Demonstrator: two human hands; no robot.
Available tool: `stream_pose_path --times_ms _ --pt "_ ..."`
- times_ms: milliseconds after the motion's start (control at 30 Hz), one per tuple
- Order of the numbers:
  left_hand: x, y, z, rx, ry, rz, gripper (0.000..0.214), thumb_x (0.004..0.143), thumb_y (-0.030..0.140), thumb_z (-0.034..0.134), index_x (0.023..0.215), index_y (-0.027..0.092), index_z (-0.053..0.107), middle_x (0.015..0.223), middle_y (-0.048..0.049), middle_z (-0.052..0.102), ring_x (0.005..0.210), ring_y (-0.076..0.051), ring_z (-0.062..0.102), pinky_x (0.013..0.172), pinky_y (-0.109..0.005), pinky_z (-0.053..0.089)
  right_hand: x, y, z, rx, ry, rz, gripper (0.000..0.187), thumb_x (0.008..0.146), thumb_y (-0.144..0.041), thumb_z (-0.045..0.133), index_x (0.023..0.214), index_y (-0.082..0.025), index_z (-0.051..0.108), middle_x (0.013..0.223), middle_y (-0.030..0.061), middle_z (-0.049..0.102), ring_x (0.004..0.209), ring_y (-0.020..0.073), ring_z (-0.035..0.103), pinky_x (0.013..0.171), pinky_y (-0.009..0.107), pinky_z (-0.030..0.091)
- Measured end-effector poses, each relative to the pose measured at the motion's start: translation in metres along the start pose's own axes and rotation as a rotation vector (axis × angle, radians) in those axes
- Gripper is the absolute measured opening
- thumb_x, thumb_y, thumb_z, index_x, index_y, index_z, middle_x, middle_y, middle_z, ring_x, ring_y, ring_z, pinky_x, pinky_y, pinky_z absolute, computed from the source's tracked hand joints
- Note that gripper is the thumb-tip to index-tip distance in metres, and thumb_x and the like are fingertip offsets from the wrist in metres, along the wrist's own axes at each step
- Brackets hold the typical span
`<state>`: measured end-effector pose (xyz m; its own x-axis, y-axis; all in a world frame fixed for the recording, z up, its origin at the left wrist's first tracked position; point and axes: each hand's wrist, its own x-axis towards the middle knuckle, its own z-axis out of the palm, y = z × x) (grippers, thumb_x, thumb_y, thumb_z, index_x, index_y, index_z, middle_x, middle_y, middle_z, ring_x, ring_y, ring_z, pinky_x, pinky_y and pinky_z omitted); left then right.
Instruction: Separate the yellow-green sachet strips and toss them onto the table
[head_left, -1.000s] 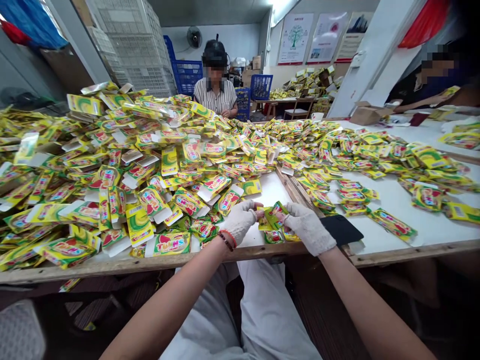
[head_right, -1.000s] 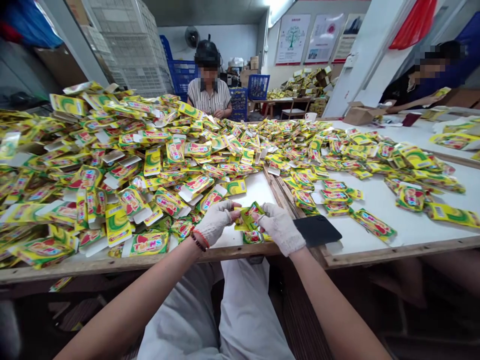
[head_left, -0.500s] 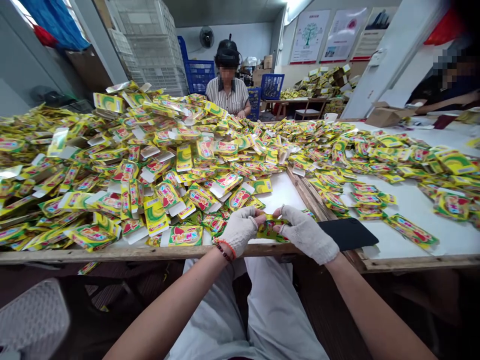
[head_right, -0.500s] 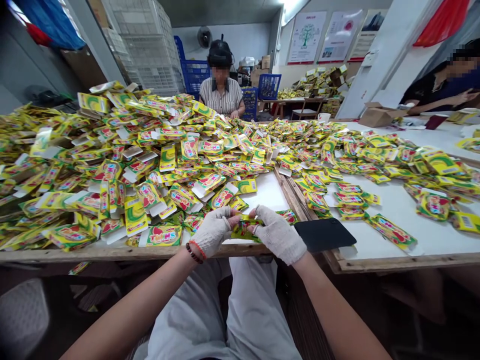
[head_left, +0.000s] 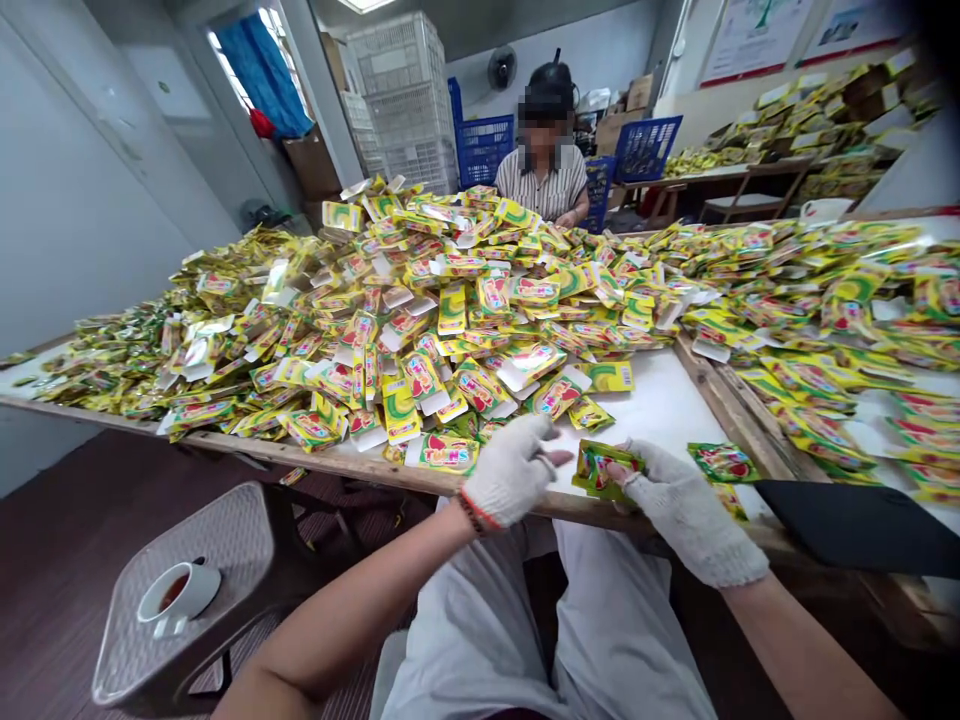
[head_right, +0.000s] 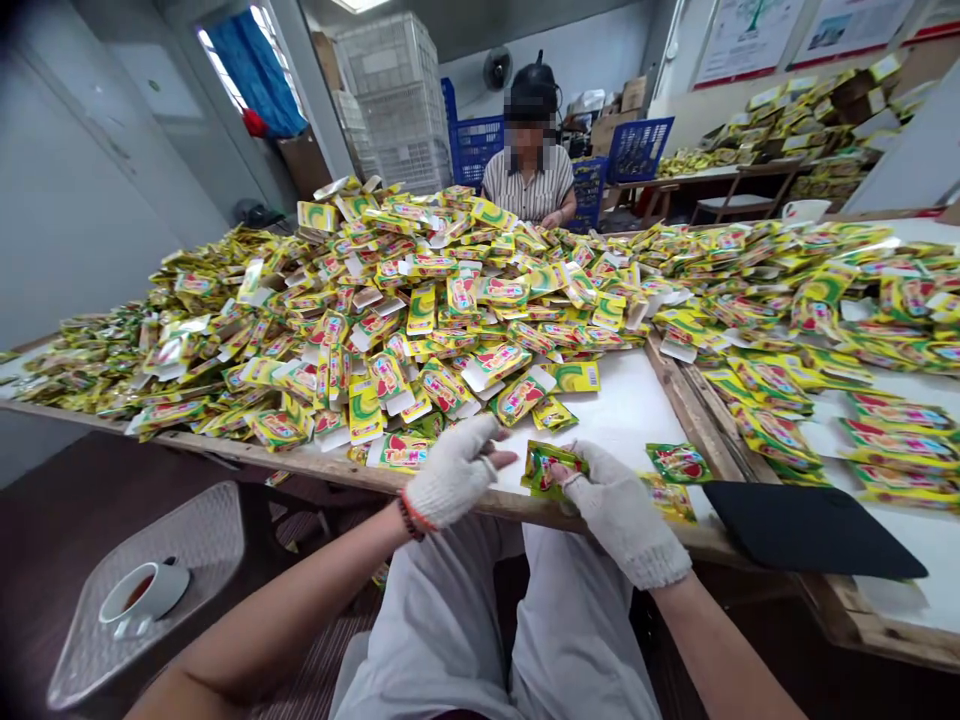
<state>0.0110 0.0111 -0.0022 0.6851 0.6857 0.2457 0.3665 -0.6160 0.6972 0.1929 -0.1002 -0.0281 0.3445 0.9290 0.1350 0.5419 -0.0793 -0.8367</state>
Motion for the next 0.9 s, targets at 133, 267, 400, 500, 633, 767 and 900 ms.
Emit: stream_pose_path --times_ms 133,267,400,500,633,767,900 --pt "-0.003 -0.032 -0.056 0.828 -0.199 -0.04 0.025 0.081 0.018 0.05 0.104 0.019 0.061 0.097 -0.0113 0.063 0.094 -0.026 0.06 0.08 -0.037 0.046 0.002 0.006 -0.004 -0.02 0.088 0.022 0.031 0.084 -0.044 0.054 0.098 -0.018 0.062 0.095 0.0084 0.07 0.087 0.0255 0.064 0.075 0.035 0.051" --pt "0.002 -0.045 -0.085 0.911 -0.3 -0.028 0.018 0.078 0.02 0.052 0.092 0.019 0.064 0.09 -0.0104 0.064 0.086 -0.026 0.061 0.07 -0.035 0.044 0.0 0.015 -0.005 -0.001 0.102 0.054 0.032 0.084 -0.045 0.054 0.098 -0.018 0.062 0.094 0.0083 0.07 0.086 0.0255 0.064 0.073 0.034 0.05" --pt "0.011 -0.028 -0.091 0.591 -0.099 -0.048 0.016 0.076 0.034 0.063 0.076 0.019 0.057 0.073 -0.0018 0.057 0.071 -0.018 0.056 0.06 -0.027 0.039 -0.004 0.01 0.001 0.108 0.118 0.091 0.031 0.084 -0.042 0.055 0.101 -0.018 0.063 0.094 0.0085 0.07 0.085 0.0251 0.064 0.071 0.035 0.051" --pt "0.015 -0.016 -0.076 -0.086 0.099 -0.17 0.033 0.073 0.045 0.068 0.074 0.019 0.047 0.063 0.0035 0.049 0.059 -0.012 0.052 0.054 -0.023 0.04 -0.006 -0.003 0.014 0.332 0.103 0.099 0.039 0.084 -0.043 0.058 0.114 -0.018 0.061 0.102 0.0086 0.07 0.092 0.0244 0.065 0.077 0.036 0.053" --pt "0.009 -0.009 -0.037 -0.902 0.141 -0.421 0.042 0.065 0.037 0.079 0.084 0.019 0.046 0.073 0.0029 0.057 0.06 -0.011 0.059 0.057 -0.025 0.053 -0.003 -0.017 0.036 0.714 0.057 0.117 0.049 0.082 -0.047 0.062 0.122 -0.018 0.057 0.11 0.0091 0.067 0.09 0.0222 0.066 0.072 0.033 0.055" --pt "-0.005 -0.007 -0.015 -1.15 0.197 -0.508 0.039 0.063 0.024 0.081 0.085 0.018 0.049 0.077 0.0033 0.058 0.064 -0.008 0.061 0.06 -0.023 0.056 -0.001 -0.018 0.041 0.9 0.066 0.206 0.046 0.08 -0.043 0.066 0.118 -0.018 0.057 0.095 0.0066 0.069 0.064 0.0149 0.064 0.047 0.023 0.046" --pt "-0.012 -0.007 -0.015 -1.142 0.14 -0.567 0.034 0.067 0.027 0.078 0.084 0.018 0.05 0.077 0.002 0.058 0.066 -0.01 0.062 0.064 -0.025 0.057 -0.002 -0.02 0.031 0.866 0.011 0.211 0.042 0.08 -0.041 0.065 0.114 -0.017 0.058 0.089 0.0049 0.069 0.058 0.0123 0.062 0.046 0.021 0.046"
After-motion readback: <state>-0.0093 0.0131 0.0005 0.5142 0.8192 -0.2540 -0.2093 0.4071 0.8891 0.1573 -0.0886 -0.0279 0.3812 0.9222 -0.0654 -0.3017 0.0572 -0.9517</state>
